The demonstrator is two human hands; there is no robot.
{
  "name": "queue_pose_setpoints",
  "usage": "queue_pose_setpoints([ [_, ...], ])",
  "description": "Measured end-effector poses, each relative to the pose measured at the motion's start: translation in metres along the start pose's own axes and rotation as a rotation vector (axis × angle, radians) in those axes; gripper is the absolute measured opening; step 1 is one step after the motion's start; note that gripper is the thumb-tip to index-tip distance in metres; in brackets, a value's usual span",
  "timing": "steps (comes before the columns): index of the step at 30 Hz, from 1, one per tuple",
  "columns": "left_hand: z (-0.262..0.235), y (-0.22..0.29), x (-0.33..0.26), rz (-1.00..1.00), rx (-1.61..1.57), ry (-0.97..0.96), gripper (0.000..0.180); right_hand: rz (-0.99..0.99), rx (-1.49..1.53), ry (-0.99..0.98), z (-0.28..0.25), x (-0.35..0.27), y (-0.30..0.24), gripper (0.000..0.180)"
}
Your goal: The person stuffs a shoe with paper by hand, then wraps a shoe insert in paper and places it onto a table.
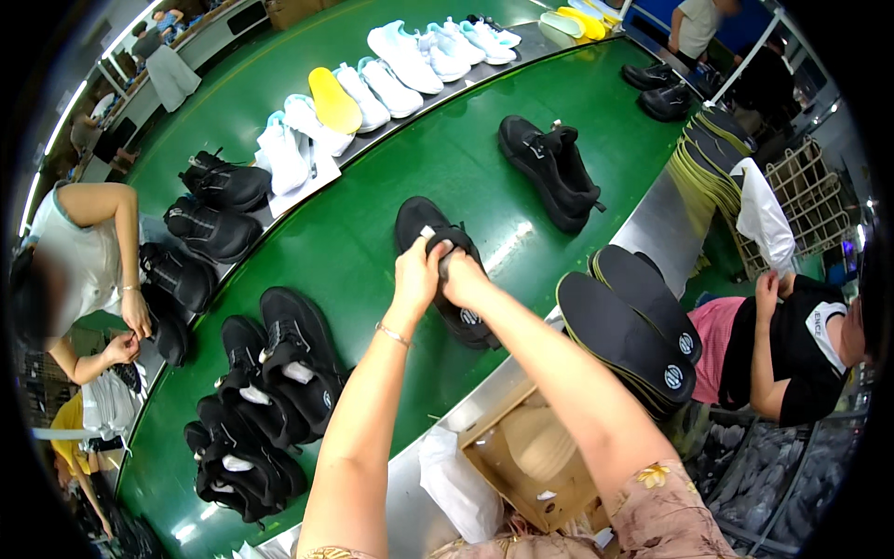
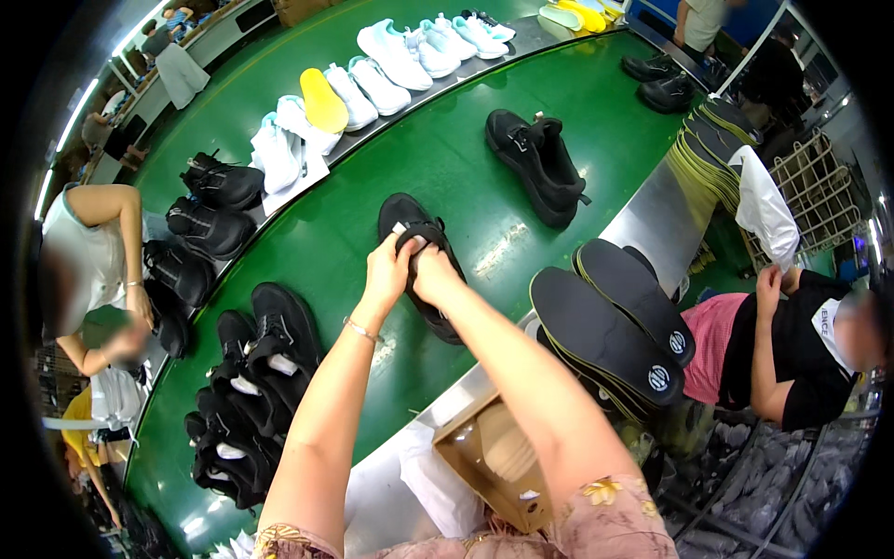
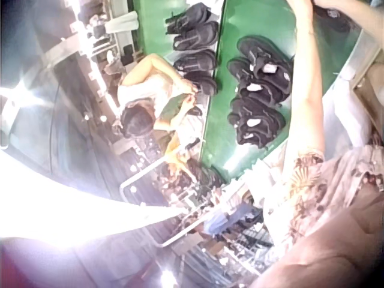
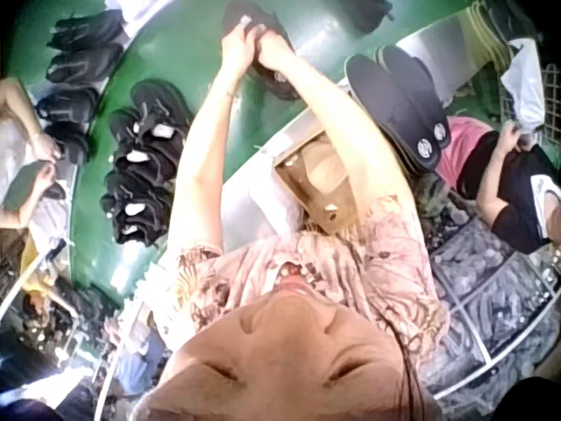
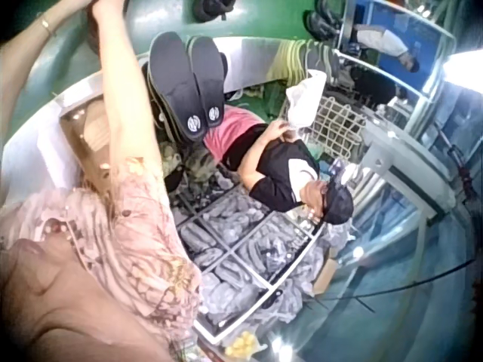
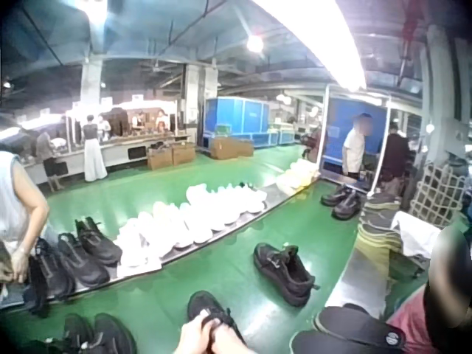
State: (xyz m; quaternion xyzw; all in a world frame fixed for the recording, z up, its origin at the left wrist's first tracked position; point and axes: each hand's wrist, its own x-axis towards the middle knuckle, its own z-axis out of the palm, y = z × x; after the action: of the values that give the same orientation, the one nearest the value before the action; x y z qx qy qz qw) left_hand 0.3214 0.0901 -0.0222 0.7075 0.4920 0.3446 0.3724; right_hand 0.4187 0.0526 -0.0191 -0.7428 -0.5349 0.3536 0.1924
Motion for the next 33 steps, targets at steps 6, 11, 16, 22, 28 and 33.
queue_pose_setpoints([
  [6, -0.029, -0.003, -0.014, -0.017, 0.146, -0.005, 0.054, -0.26, 0.15, 0.123, -0.127, -0.111, -0.04, 0.041],
  [11, -0.085, 0.017, -0.087, -0.048, -0.005, 0.262, 0.047, -0.289, 0.651, 0.296, -0.198, -0.234, -0.015, 0.027],
  [16, -0.088, 0.006, -0.233, -0.225, 0.112, 0.223, 0.035, -0.201, 0.721, 0.339, -0.161, -0.375, 0.031, 0.023],
  [22, -0.057, -0.021, -0.383, -0.768, 0.091, 0.076, 0.051, 0.052, 0.567, -0.156, 0.015, -0.468, 0.063, 0.047],
  [28, -0.03, -0.014, -0.417, -0.931, -0.221, 0.134, 0.057, -0.142, 0.125, 0.209, 0.139, -0.433, 0.069, 0.074],
  [33, -0.044, 0.009, -0.422, -0.98, -0.511, 0.004, 0.061, -0.148, 0.052, 0.309, 0.152, -0.429, 0.072, 0.07],
])
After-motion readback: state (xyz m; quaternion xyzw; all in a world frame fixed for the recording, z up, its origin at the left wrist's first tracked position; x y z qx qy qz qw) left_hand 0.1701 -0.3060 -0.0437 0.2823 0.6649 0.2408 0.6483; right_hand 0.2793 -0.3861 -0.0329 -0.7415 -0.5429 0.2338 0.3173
